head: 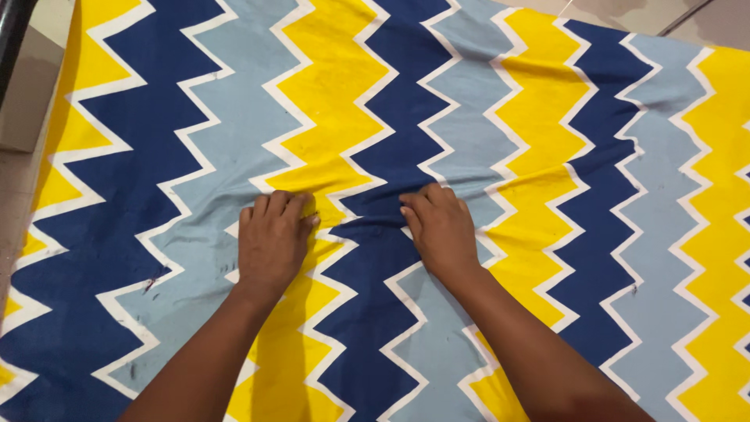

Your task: The person smoothes a patterned bedsheet on a bed by hand, reaching and pulling the fabric across the surface and edges.

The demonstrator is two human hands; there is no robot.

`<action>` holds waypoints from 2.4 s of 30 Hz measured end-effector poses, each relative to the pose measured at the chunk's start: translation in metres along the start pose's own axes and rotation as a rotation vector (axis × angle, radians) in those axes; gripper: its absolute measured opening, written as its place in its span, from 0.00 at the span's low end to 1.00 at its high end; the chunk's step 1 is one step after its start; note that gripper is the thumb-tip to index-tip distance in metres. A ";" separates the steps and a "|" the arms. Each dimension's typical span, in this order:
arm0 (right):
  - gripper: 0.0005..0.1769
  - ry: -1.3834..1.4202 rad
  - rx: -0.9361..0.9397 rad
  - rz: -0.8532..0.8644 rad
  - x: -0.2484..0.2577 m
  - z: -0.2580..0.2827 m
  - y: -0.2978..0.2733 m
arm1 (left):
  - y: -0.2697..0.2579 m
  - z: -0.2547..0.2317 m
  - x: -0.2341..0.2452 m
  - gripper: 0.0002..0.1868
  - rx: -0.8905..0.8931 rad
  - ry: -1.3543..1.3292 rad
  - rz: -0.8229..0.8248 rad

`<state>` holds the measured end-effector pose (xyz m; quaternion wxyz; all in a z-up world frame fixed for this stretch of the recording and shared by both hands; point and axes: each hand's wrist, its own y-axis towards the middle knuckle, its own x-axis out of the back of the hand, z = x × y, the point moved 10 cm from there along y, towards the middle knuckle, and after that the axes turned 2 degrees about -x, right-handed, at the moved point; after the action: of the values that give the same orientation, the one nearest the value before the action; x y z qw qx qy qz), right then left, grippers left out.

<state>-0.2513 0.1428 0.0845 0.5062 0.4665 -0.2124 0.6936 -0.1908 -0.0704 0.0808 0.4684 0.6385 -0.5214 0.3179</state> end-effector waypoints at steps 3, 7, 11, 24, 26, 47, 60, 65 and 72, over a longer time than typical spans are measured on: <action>0.13 -0.052 -0.023 0.097 -0.018 0.001 0.008 | 0.002 0.002 -0.007 0.05 0.042 0.008 0.035; 0.05 -0.144 -0.035 0.177 -0.033 -0.003 0.011 | 0.008 0.002 -0.003 0.03 0.037 -0.004 0.016; 0.04 -0.145 -0.024 0.048 -0.022 -0.003 0.019 | 0.024 0.006 0.005 0.03 0.014 0.016 -0.048; 0.05 -0.143 -0.032 -0.017 -0.023 0.012 0.023 | 0.014 0.030 0.013 0.16 0.076 0.131 -0.110; 0.11 -0.085 -0.031 -0.009 -0.026 0.018 0.029 | 0.014 0.037 0.015 0.17 0.064 0.149 -0.072; 0.16 0.040 -0.025 -0.020 -0.018 0.003 0.035 | 0.036 0.022 0.017 0.12 0.026 0.104 -0.156; 0.11 -0.137 -0.160 0.109 0.043 -0.077 -0.025 | 0.044 -0.104 -0.062 0.18 -0.115 -0.166 0.081; 0.08 -0.176 -0.186 0.093 0.033 -0.093 -0.024 | 0.049 -0.103 -0.081 0.05 -0.071 -0.058 0.102; 0.10 -0.055 -0.159 0.101 0.036 -0.095 -0.026 | 0.047 -0.109 -0.076 0.05 0.028 -0.098 0.032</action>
<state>-0.2705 0.2443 0.0661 0.5000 0.4325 -0.3036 0.6861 -0.2463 0.0582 0.0641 0.4280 0.6514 -0.5493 0.3011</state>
